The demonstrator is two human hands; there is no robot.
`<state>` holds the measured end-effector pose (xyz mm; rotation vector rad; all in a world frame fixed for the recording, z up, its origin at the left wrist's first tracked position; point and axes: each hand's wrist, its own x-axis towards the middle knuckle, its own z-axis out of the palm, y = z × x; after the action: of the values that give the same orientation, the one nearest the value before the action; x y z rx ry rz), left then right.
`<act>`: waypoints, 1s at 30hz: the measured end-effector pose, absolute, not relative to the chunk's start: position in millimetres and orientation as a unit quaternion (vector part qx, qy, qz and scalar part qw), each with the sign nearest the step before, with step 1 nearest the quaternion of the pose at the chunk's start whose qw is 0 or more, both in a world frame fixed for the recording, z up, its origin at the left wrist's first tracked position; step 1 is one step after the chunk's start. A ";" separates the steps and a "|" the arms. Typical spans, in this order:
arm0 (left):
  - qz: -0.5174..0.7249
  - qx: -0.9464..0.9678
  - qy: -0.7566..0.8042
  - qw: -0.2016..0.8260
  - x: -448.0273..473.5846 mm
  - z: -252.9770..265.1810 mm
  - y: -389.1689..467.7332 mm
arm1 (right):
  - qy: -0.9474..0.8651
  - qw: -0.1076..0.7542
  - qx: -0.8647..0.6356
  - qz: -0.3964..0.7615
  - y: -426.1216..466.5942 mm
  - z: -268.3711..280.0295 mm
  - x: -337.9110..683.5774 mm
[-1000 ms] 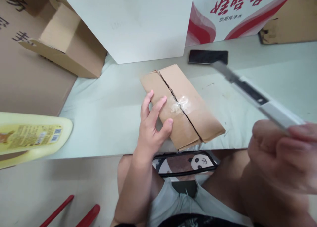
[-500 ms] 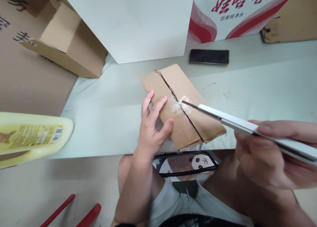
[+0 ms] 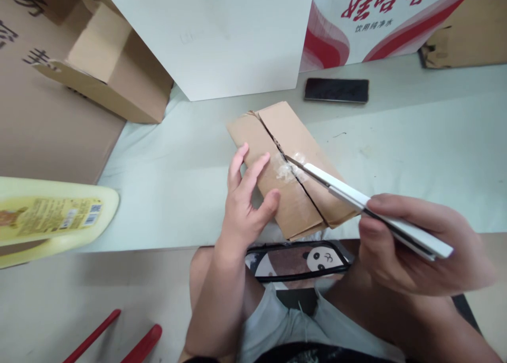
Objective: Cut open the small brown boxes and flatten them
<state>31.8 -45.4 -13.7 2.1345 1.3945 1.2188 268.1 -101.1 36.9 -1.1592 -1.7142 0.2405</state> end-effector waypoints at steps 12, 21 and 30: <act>0.428 0.743 0.486 0.170 32.0 -13.8 -45.7 | -0.766 0.484 -0.417 0.070 -83.9 63.8 251.1; 0.418 0.746 0.492 0.162 30.9 -13.5 -46.0 | -0.777 0.492 -0.386 0.072 -85.9 68.3 249.9; 0.424 0.745 0.486 0.168 31.5 -13.0 -45.9 | -0.777 0.503 -0.374 0.055 -84.9 65.9 251.0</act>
<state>31.5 -45.9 -13.0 2.1197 1.3825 1.2075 251.0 -84.9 65.9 -0.9021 -1.8778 0.1326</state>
